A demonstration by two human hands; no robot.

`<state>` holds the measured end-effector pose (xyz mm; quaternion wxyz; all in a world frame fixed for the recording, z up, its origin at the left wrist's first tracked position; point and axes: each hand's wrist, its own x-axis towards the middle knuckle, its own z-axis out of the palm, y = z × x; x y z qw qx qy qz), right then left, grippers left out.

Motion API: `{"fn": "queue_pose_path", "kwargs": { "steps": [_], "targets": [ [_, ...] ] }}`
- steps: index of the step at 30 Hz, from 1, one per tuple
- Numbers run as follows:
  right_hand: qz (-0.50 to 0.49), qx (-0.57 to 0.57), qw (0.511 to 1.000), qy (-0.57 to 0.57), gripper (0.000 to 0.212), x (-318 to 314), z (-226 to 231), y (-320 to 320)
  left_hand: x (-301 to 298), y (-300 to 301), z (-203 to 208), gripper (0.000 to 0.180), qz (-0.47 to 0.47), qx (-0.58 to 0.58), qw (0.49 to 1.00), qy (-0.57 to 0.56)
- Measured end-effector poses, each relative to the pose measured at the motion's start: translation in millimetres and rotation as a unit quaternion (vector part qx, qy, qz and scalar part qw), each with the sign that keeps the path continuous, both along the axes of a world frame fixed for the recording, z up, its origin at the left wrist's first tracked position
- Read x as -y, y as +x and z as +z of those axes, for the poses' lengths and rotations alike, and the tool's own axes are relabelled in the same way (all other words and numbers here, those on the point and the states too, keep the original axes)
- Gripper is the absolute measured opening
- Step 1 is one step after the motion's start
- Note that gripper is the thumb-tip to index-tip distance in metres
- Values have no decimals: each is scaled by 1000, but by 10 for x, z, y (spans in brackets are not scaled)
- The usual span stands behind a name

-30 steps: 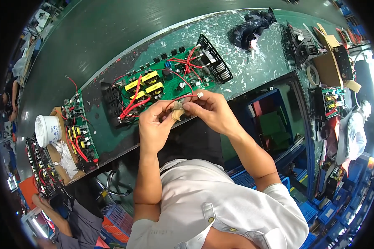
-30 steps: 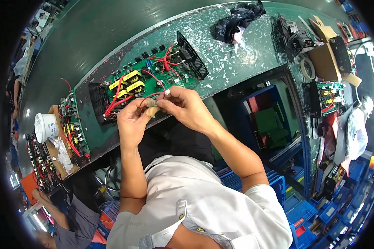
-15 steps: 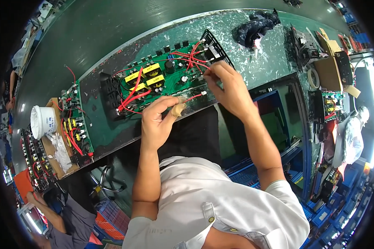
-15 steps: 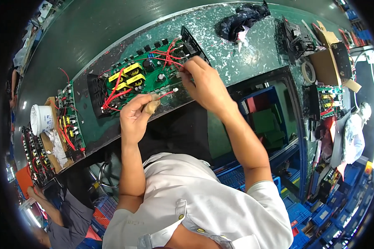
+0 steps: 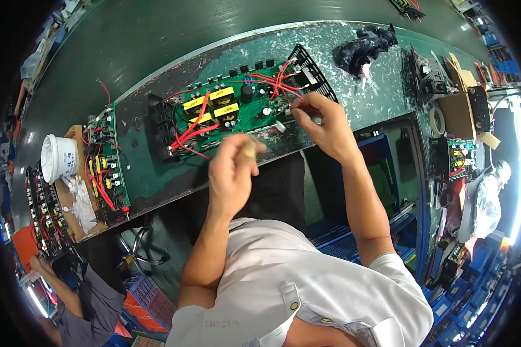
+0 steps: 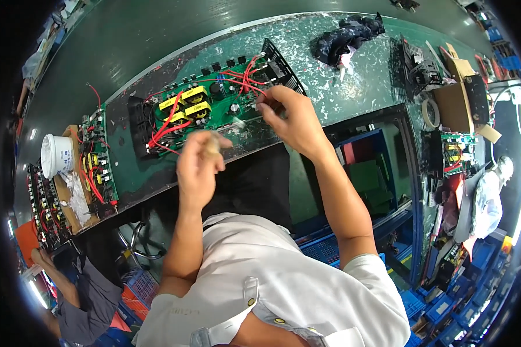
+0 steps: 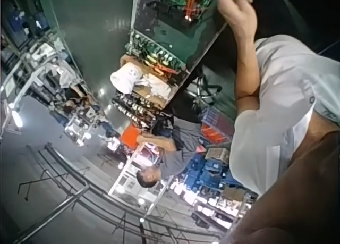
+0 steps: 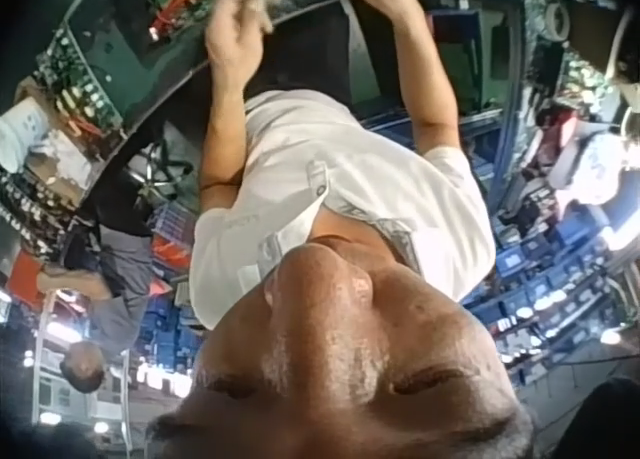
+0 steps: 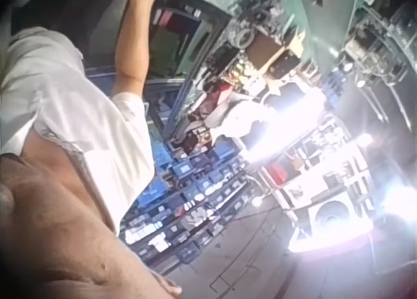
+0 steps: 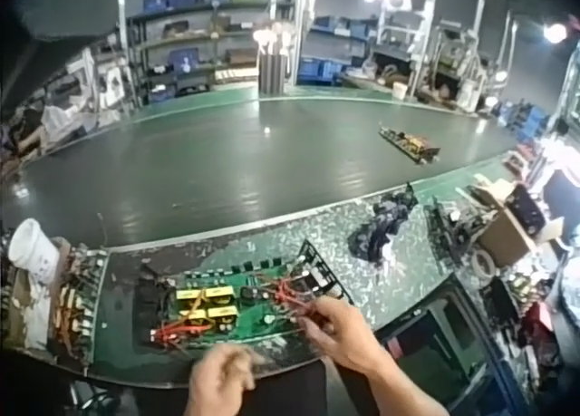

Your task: Assembling components and protective plastic housings onto printed circuit boards at a factory workstation.

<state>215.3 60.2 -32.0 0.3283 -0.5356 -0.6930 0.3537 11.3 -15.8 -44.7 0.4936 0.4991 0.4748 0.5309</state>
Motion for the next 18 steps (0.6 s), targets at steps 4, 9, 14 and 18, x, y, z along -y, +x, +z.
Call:
{"fn": "queue_pose_path", "kwargs": {
  "steps": [4, 9, 14, 18],
  "targets": [
    [78, -177, 979, -59, 9, 133, 33, -93, -280, -28, 141, 20, 5, 118, 990, -83],
    [133, -117, 978, 112, 17, 193, 35, -225, -410, -145, 62, 23, -104, 161, 968, -162],
    [127, -129, 978, 100, 16, 278, -63, -263, -418, -174, 64, 22, -121, 176, 957, -198],
    [41, -263, 951, -158, 11, 321, -92, -293, -377, -90, -56, 25, -65, 158, 978, -123]
  ]
}}
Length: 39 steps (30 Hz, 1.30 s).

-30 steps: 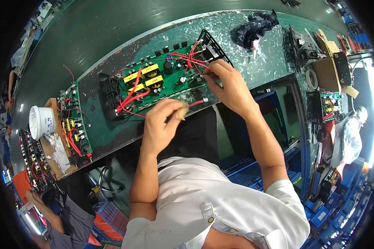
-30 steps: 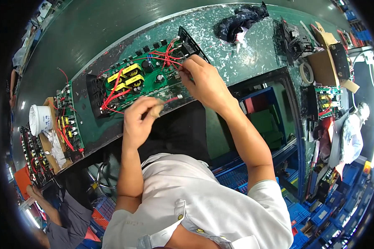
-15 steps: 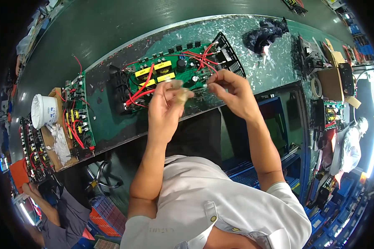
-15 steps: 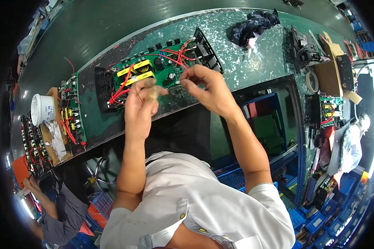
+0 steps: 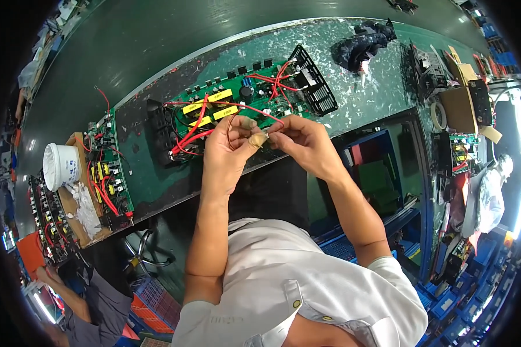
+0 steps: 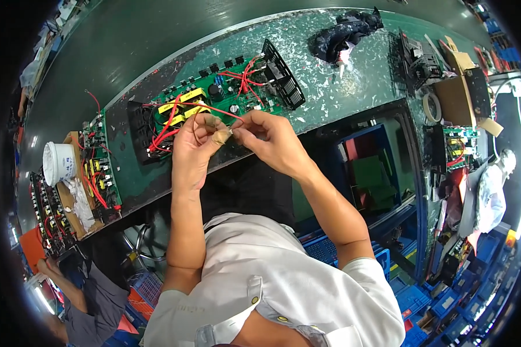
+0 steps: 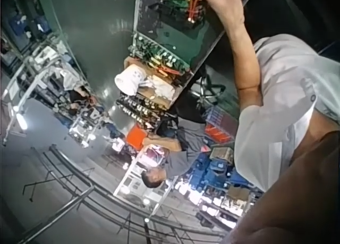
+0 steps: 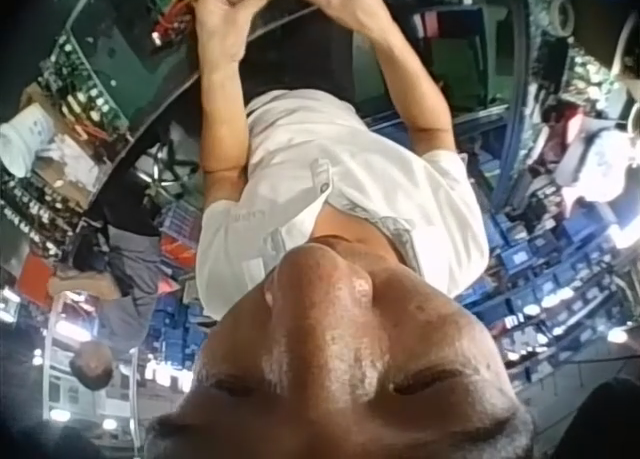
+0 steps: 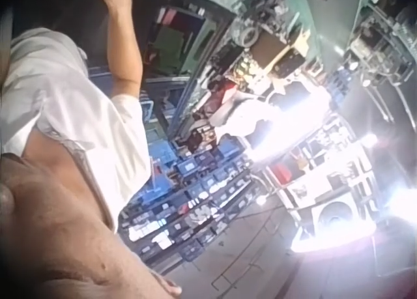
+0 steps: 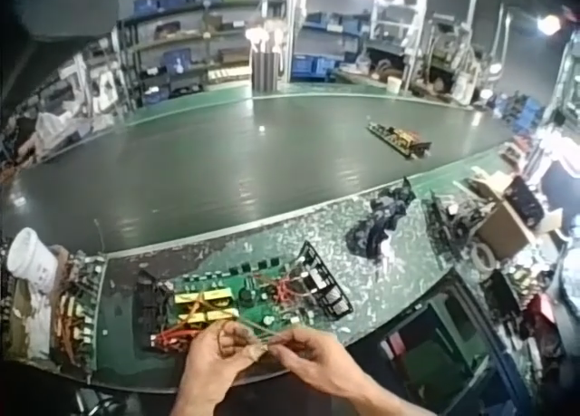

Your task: Assembling components and protective plastic housings onto printed circuit boards at a factory workstation.

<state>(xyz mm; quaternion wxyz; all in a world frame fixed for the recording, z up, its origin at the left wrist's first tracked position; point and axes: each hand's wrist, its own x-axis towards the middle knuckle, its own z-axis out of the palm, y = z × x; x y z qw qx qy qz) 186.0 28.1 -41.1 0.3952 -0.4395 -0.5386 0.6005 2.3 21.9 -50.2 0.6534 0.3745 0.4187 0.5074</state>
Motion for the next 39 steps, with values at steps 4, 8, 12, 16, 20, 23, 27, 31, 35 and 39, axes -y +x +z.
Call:
{"fn": "queue_pose_path", "kwargs": {
  "steps": [4, 8, 12, 16, 20, 23, 27, 31, 35, 39],
  "targets": [
    [39, -34, 994, -99, 11, -75, -28, 82, 51, 74, -56, 28, 21, -64, 995, 75],
    [-22, 21, 998, -62, 13, -156, 39, 185, 52, 121, 24, 27, 40, -55, 993, 96],
    [-141, 325, 925, 136, 17, -246, 61, 257, 48, 31, 71, 27, 22, -127, 989, 77],
    [-106, 391, 885, 230, 17, -300, 4, 223, 78, -28, 42, 23, 43, -195, 974, 109],
    [-98, 414, 878, 219, 17, -302, 26, 163, 116, -66, -10, 22, 34, -191, 977, 85],
    [-91, 423, 877, 209, 16, -325, 34, 153, 113, -76, -28, 23, 27, -182, 979, 92],
    [-80, 451, 867, 199, 17, -331, 77, 127, 106, -79, -48, 27, 22, -184, 977, 103],
    [-74, 511, 833, 198, 18, -338, 123, 53, 100, -78, -67, 28, 31, -192, 973, 120],
    [-69, 566, 793, 212, 16, -342, 144, -75, 81, -82, -39, 27, 26, -191, 974, 123],
    [-50, 580, 784, 216, 15, -339, 117, -62, 65, -80, 52, 26, 13, -212, 967, 140]
  ]
}}
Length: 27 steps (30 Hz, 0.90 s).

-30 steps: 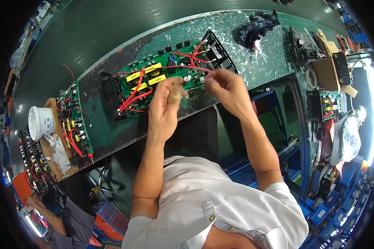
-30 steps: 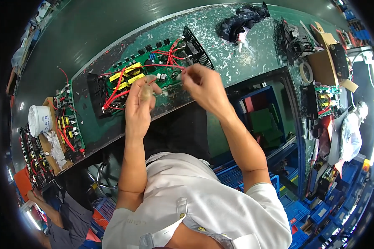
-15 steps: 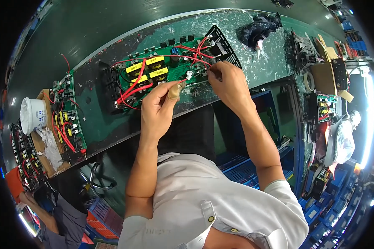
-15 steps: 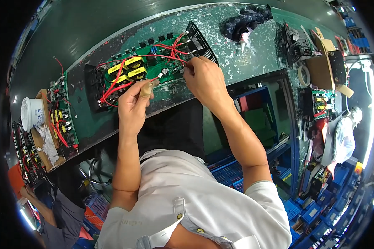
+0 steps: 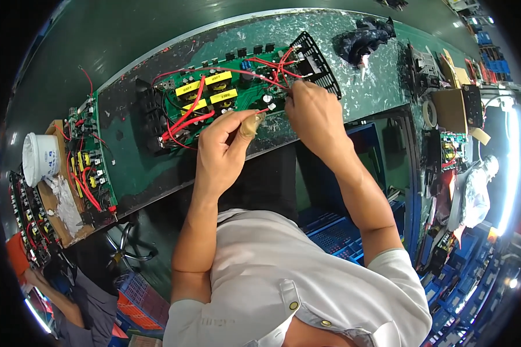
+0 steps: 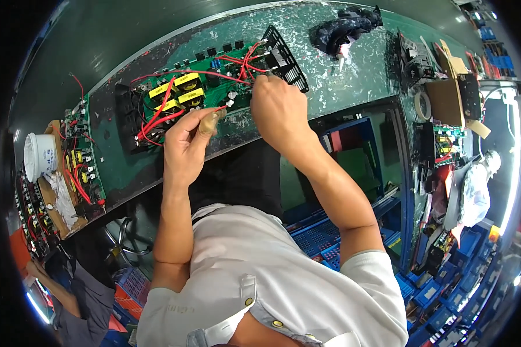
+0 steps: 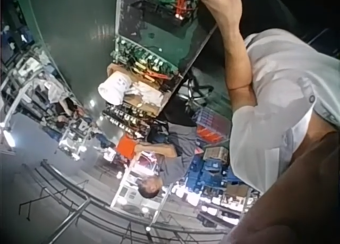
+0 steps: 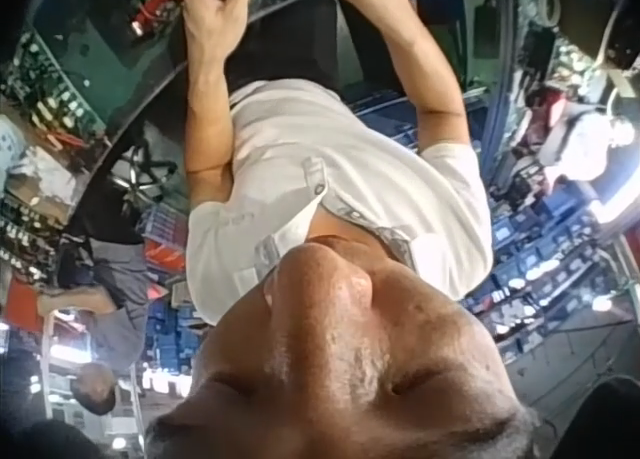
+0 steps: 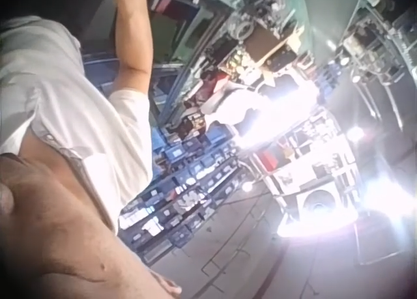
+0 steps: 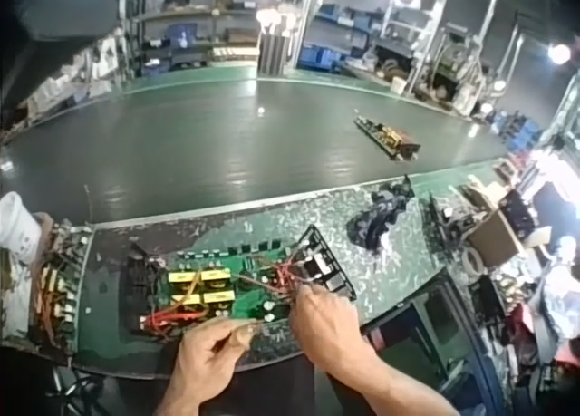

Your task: Assembling components and protective plastic housings onto printed circuit boards at a factory workstation.

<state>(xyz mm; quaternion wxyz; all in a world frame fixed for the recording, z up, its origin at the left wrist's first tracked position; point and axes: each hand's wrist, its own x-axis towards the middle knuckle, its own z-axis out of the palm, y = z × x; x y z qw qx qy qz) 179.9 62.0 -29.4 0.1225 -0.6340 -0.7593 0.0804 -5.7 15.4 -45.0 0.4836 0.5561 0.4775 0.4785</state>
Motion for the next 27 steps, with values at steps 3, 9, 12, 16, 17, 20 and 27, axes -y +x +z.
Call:
{"fn": "queue_pose_path", "kwargs": {
  "steps": [3, 9, 12, 16, 17, 20, 27],
  "targets": [
    [3, 7, 1000, -18, 14, -83, 2, 54, -13, -1, 59, 26, -8, -25, 999, 22],
    [98, -237, 966, -13, 25, 60, 625, 306, -115, -77, 450, 24, -75, -176, 979, 78],
    [210, -185, 959, -50, 22, 256, 720, 156, -227, -54, 619, 10, -176, -282, 930, 157],
    [160, -277, 945, -62, 16, 177, 489, 121, -393, 13, 895, 12, -132, -343, 891, 265],
    [89, -354, 918, -156, 16, 176, 516, 123, -405, 64, 914, 15, -43, -315, 881, 352],
    [-13, -653, 703, -281, 10, 137, 255, 205, -266, 79, 808, 23, 104, -202, 896, 382],
    [-52, -762, 570, -302, 10, 273, -3, 38, 24, 174, 192, 28, -2, 231, 962, -146]
  ]
}}
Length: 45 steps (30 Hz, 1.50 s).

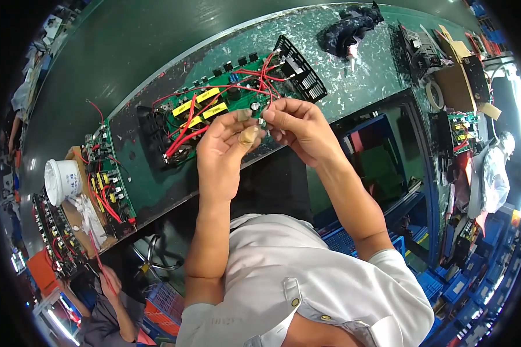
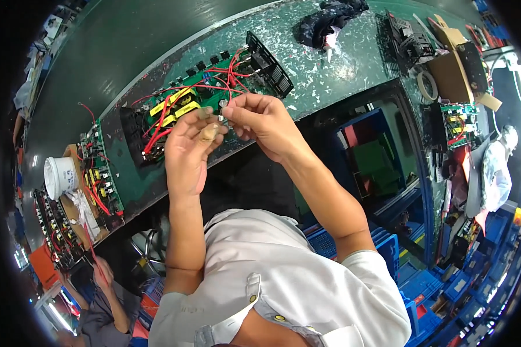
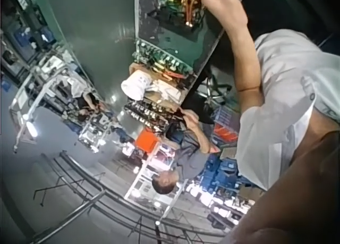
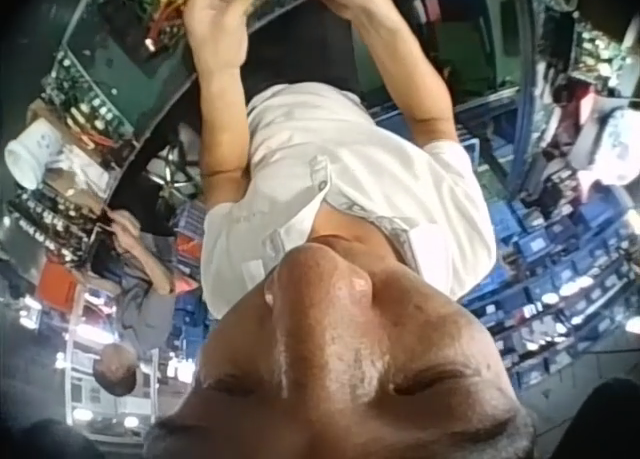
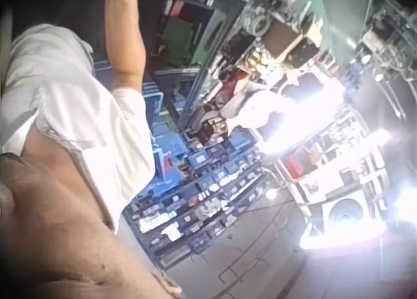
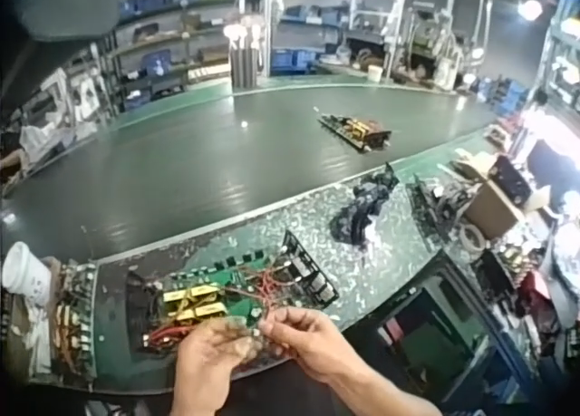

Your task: Assembling components and protective plastic housings onto printed circuit boards at a factory workstation.

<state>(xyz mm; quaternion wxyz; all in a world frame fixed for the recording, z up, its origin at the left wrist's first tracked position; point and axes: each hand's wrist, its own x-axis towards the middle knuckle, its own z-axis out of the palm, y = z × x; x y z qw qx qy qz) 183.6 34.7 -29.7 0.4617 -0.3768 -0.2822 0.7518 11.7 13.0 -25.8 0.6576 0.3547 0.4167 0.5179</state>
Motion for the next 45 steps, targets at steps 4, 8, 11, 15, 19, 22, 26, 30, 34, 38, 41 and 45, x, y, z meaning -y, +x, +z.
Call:
{"fn": "queue_pose_path", "kwargs": {
  "steps": [4, 8, 11, 15, 19, 22, 26, 30, 34, 38, 41, 45],
  "targets": [
    [-19, 39, 999, 26, 9, 51, -24, -42, -17, -37, -33, 26, -41, 107, 989, -94],
    [-25, 61, 996, 59, 10, 97, -30, -47, 32, 28, -144, 27, -8, 20, 1000, 4],
    [-17, 76, 996, 49, 14, 138, -27, -58, 47, 45, -202, 28, 32, -25, 996, 78],
    [-26, 74, 995, 69, 11, 174, -68, -46, 11, -38, -111, 28, -24, 73, 995, -64],
    [12, 147, 985, 88, 13, 176, -87, 8, 5, -42, -169, 30, -32, 24, 999, -9],
    [47, 218, 972, 80, 13, 143, -49, 41, 24, -5, -192, 28, 0, -106, 991, 86],
    [48, 262, 959, 97, 16, 147, -1, 41, -1, 21, -202, 28, 0, -108, 992, 72],
    [12, 283, 951, 124, 16, 144, -104, 46, -18, 98, -312, 30, 17, -61, 997, 50],
    [-69, 457, 864, 197, 16, -19, -63, 148, -22, 86, -333, 37, 1, -117, 990, 78],
    [-61, 573, 802, 158, 22, -167, 72, 134, -28, -24, -497, 41, -16, -85, 992, 94],
    [-44, 598, 775, 199, 22, -188, 39, 90, -26, -63, -507, 38, -22, -82, 992, 96],
    [-20, 635, 753, 173, 23, -205, 44, 35, -16, -82, -512, 38, -27, -83, 991, 102]
  ]
}}
